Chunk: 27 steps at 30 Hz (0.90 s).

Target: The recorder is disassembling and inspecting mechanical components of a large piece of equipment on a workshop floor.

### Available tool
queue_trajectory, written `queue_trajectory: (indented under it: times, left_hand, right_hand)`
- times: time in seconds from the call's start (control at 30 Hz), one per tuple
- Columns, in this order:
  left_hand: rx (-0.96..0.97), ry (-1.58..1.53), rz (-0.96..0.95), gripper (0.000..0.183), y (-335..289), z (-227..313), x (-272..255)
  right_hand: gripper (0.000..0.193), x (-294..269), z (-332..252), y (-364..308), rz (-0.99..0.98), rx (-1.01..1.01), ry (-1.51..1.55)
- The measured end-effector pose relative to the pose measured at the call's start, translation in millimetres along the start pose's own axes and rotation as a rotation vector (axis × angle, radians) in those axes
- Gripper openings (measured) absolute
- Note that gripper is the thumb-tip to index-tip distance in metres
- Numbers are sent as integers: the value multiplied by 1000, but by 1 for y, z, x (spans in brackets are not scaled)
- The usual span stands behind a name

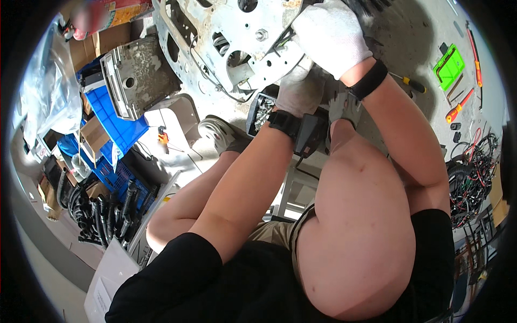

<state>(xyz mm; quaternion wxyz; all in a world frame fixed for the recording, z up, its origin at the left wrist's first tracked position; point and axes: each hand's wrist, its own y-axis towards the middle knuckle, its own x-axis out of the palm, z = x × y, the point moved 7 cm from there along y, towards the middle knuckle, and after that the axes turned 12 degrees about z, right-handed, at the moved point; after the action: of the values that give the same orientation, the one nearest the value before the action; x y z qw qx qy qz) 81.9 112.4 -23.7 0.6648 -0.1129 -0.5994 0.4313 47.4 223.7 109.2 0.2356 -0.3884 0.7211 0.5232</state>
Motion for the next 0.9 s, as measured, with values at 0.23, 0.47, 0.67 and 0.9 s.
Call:
queue_trajectory:
  times: [0.23,0.47,0.67,0.9]
  left_hand:
    - [-18,-58,-10,46,0,-5,-7]
    - [435,795,38,42,5,6,-13]
    - [-38,-43,22,42,1,-1,-9]
    - [308,478,28,39,1,8,5]
  right_hand:
    - [9,-16,1,4,154,-6,72]
    - [10,2,-5,2,-37,-100,-42]
    - [10,-16,-2,4,181,-52,103]
    - [11,-16,-3,8,134,-70,52]
